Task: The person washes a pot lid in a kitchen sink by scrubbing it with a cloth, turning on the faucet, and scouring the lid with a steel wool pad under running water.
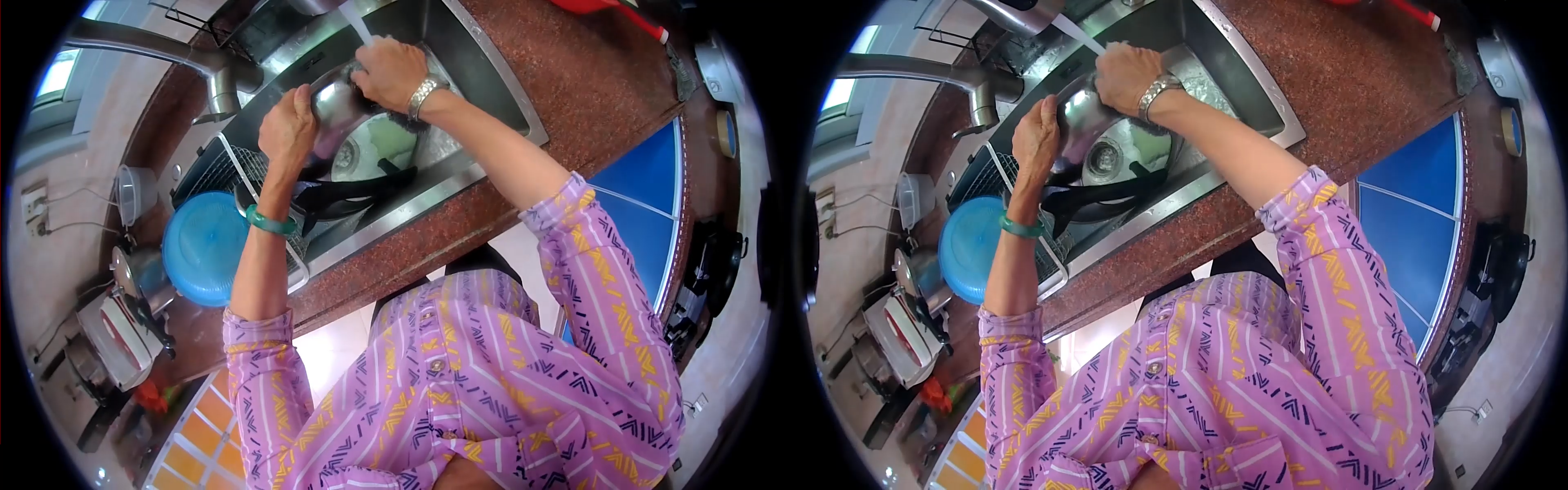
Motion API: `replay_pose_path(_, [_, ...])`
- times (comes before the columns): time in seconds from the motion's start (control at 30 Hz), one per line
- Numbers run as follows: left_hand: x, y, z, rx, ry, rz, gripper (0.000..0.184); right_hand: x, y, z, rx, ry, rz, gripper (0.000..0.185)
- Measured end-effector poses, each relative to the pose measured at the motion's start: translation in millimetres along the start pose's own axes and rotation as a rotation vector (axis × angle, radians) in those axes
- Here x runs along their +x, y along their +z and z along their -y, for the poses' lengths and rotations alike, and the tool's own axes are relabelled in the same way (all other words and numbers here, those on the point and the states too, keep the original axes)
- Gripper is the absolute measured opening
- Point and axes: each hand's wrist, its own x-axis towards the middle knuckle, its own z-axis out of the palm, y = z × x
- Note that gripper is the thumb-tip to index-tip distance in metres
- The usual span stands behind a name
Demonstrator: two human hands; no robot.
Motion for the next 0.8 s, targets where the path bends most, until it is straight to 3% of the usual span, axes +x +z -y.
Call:
replay_pose_path(0.07, [0.0,1.0,-2.0,0.001,-0.001,0.002,0.045,-0.5,-2.6,-8.0,0.027,0.015,0.029,0.024])
replay_pose_path(0.17, [1.0,-0.9,-6.3,-0.018,-0.004,-0.038,0.044,-0.2,-1.4,-41.9,0.009,0.319,0.179,0.030])
replay_pose_path(0.3, [2.0,-3.9,1.1,-0.016,0.012,0.025,0.044,-20.2,12.9,-67.6,0.024,0.350,0.116,0.026])
replay_pose_path(0.4, [2.7,-2.0,11.7,-0.049,0.066,0.013,0.044,-32.0,1.8,-60.5,0.072,0.262,-0.024,0.027])
replay_pose_path(0.47, [2.7,-0.7,18.7,-0.197,-0.030,0.051,0.042,-31.6,-7.0,-54.6,0.057,0.232,-0.039,0.025])
replay_pose_path(0.6, [-10.1,23.9,32.8,-0.421,-0.028,0.048,0.043,-21.2,-24.3,-31.4,0.031,0.204,-0.022,0.022])
replay_pose_path(0.73, [-18.8,21.3,13.1,-0.287,-0.029,-0.030,0.044,-18.5,-14.1,29.8,0.006,0.017,-0.011,0.018])
replay_pose_path(0.8, [-21.7,21.6,15.0,-0.241,-0.014,-0.066,0.044,-17.4,-12.5,36.0,0.029,0.035,-0.043,0.018])
